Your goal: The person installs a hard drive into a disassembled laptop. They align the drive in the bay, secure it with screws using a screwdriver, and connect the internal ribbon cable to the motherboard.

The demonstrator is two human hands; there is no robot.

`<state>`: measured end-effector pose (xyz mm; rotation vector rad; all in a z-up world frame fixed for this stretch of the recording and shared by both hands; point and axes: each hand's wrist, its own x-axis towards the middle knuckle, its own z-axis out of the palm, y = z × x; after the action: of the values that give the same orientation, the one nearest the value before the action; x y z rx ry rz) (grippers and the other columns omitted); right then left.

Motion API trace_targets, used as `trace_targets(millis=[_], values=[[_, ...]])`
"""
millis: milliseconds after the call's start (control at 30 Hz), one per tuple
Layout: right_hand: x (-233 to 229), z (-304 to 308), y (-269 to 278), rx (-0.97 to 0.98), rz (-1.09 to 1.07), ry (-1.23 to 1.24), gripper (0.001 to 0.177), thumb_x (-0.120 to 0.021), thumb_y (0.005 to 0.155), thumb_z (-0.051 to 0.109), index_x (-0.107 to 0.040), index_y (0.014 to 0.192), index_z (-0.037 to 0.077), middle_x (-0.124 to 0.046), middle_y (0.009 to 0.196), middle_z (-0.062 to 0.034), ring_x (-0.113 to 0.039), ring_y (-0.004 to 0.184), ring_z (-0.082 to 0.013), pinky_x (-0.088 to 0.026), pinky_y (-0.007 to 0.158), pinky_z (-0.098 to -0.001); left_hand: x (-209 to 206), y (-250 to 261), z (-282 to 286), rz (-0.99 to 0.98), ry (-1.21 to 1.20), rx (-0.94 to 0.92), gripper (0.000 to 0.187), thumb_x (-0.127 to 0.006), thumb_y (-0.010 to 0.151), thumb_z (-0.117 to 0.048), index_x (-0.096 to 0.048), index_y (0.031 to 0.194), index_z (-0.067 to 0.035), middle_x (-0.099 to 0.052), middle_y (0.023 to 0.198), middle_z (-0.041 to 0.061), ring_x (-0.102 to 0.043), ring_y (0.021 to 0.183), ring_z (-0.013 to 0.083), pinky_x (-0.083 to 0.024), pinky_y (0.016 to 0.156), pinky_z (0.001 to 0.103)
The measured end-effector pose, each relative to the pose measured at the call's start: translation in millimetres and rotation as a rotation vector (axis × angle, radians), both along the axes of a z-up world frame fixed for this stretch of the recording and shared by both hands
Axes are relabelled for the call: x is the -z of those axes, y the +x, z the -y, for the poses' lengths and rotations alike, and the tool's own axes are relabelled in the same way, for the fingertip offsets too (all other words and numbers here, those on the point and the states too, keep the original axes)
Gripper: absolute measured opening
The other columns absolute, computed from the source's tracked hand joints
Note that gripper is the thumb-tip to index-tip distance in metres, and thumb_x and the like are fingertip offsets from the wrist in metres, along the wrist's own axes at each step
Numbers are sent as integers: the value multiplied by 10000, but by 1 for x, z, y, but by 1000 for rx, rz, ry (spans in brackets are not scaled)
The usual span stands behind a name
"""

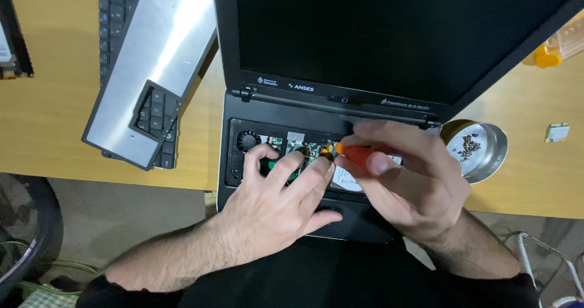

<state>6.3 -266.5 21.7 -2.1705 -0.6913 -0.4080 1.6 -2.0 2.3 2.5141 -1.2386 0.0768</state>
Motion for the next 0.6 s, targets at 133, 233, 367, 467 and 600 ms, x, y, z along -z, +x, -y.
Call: trace_targets(millis=[133,233,367,467,600], values=[[-19,-9,1,68,-320,31,298,-739,1183,86,-750,1390,-128,-874,1374,-271,-933,1214,-351,-800,1011,-392,1,-1,0,-19,-16,-6,833,-850,1128,-810,-823,1482,-56,-753,1503,61,-689,1297,294,-510,1014,613],[-12,1,3,-25,-249,25,267,-806,1171,60,-684,1384,-45,-896,1296,-272,-948,1178,-357,-810,949,-418,2,-1,0,-22,-16,-6,836,-856,1126,-814,-813,1481,-58,-752,1494,58,-697,1285,291,-506,1009,606],[-3,5,8,-134,-61,-45,371,-797,1266,-13,-577,1550,79,-869,1293,-229,-920,1070,-334,-791,883,-411,1,0,0,-8,7,2,905,-869,1105,-854,-787,1496,-43,-748,1492,68,-703,1286,298,-513,990,603],[9,2,8,-103,-56,15,407,-1045,1066,10,-709,1297,-4,-790,1244,-254,-893,1079,-354,-789,861,-394,4,-2,-1,-7,-8,-6,937,-871,1106,-867,-749,1581,-69,-748,1490,62,-680,1303,293,-524,997,615],[-2,-3,11,-48,-62,-24,325,-1052,1029,30,-744,1099,-46,-795,1195,-233,-910,1041,-345,-799,842,-409,4,-3,0,8,45,-3,1098,-836,1124,-909,-615,1746,-31,-735,1505,41,-665,1312,287,-527,1009,616]])
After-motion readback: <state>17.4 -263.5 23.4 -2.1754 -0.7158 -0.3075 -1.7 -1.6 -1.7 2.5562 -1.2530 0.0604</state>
